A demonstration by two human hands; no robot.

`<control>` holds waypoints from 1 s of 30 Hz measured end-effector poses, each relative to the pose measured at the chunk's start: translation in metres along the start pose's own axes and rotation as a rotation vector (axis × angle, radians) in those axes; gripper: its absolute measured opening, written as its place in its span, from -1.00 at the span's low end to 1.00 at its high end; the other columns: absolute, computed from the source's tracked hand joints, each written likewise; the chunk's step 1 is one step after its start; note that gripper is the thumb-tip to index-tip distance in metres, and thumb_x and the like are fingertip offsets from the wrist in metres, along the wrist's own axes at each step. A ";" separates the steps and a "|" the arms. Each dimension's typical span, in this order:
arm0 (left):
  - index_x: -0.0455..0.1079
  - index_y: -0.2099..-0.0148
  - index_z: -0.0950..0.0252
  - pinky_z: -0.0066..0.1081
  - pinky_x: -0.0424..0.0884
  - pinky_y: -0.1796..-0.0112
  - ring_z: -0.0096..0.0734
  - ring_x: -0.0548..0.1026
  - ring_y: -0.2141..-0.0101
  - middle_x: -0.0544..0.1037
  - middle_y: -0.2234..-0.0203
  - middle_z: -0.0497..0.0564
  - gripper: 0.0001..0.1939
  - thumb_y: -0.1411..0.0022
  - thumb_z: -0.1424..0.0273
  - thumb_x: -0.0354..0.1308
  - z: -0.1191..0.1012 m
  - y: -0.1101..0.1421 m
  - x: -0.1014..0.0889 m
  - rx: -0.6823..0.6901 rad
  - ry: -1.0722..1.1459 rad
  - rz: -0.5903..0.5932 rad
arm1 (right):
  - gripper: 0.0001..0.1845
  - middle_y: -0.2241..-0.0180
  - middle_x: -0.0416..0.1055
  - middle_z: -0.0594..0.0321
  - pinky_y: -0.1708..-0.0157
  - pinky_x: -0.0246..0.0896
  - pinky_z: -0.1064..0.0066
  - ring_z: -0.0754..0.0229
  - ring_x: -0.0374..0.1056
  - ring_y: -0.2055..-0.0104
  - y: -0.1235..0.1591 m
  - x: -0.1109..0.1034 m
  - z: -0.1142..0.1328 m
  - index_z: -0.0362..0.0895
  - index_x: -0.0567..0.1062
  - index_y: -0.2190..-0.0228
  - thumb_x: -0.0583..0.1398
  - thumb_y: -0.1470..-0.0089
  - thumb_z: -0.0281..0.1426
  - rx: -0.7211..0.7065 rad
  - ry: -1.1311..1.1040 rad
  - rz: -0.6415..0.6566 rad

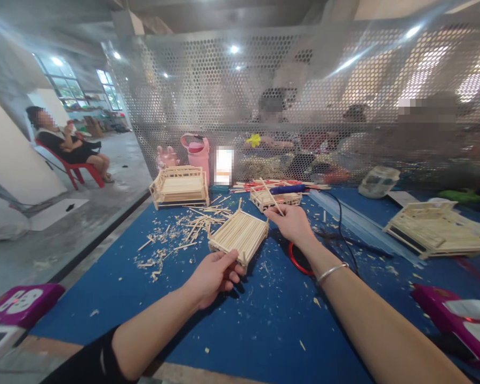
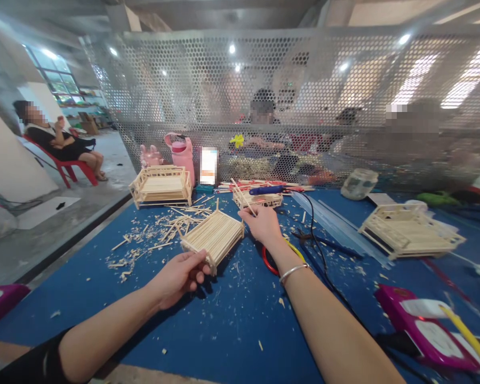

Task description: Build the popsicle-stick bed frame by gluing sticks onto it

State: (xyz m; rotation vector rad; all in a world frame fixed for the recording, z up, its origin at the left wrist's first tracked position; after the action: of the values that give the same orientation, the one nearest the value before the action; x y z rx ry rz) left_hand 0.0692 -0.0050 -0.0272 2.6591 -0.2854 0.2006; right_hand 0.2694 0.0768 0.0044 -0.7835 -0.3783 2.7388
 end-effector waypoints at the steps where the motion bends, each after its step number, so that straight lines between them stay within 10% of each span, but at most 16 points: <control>1: 0.34 0.55 0.41 -0.69 0.06 0.74 -0.73 0.24 0.74 0.40 0.70 -0.10 -0.65 -0.17 0.26 0.18 0.000 0.000 0.000 0.001 0.005 -0.001 | -0.78 0.65 0.33 0.45 0.42 0.17 0.41 0.30 0.29 0.54 0.000 0.000 -0.001 -0.18 0.45 0.58 0.27 0.02 -0.32 0.004 -0.017 -0.002; 9: 0.34 0.56 0.41 -0.69 0.05 0.74 -0.72 0.22 0.73 0.38 0.71 -0.10 -0.64 -0.20 0.28 0.14 0.001 -0.001 -0.001 0.004 0.005 0.001 | -0.77 0.57 0.41 0.42 0.47 0.12 0.47 0.31 0.27 0.52 0.004 -0.004 -0.003 -0.15 0.52 0.42 0.34 0.20 -0.31 0.055 -0.264 -0.075; 14: 0.34 0.57 0.40 -0.66 0.03 0.74 -0.71 0.20 0.72 0.38 0.70 -0.08 -0.64 -0.06 0.20 0.22 0.001 -0.002 -0.002 0.012 -0.022 0.006 | -0.67 0.35 0.41 0.31 0.57 0.20 0.49 0.39 0.24 0.57 0.004 -0.014 -0.021 -0.14 0.38 0.11 0.07 -0.20 -0.19 0.279 -0.422 -0.157; 19: 0.29 0.57 0.36 -0.62 0.01 0.73 -0.68 0.16 0.74 0.33 0.72 -0.10 -0.70 -0.04 0.23 0.09 -0.003 -0.005 -0.010 0.052 -0.155 -0.004 | -0.65 0.08 0.38 0.14 0.21 0.36 0.20 0.15 0.38 0.16 0.008 -0.005 -0.034 -0.17 0.37 0.04 0.14 -0.18 -0.27 0.516 -0.486 -0.016; 30: 0.11 0.74 0.31 -0.59 -0.23 0.74 -0.69 -0.03 0.81 0.13 0.87 -0.15 -0.76 0.16 0.37 0.03 -0.043 -0.032 -0.048 -0.053 -0.420 0.071 | -0.64 0.03 0.35 0.12 0.15 0.34 0.14 0.11 0.36 0.10 0.020 0.018 -0.033 -0.16 0.36 0.02 0.15 -0.17 -0.28 0.658 -0.501 0.258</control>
State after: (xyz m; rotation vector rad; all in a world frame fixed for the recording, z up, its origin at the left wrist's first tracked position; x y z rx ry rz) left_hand 0.0266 0.0501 -0.0118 2.6185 -0.5096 -0.3445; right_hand 0.2692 0.0697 -0.0372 0.0317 0.5577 2.9742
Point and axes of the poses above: each hand's wrist, its own y-axis away from the middle knuckle, its own x-axis out of the palm, z = x × y, the point moved 4 cm from there along -y, towards the middle knuckle
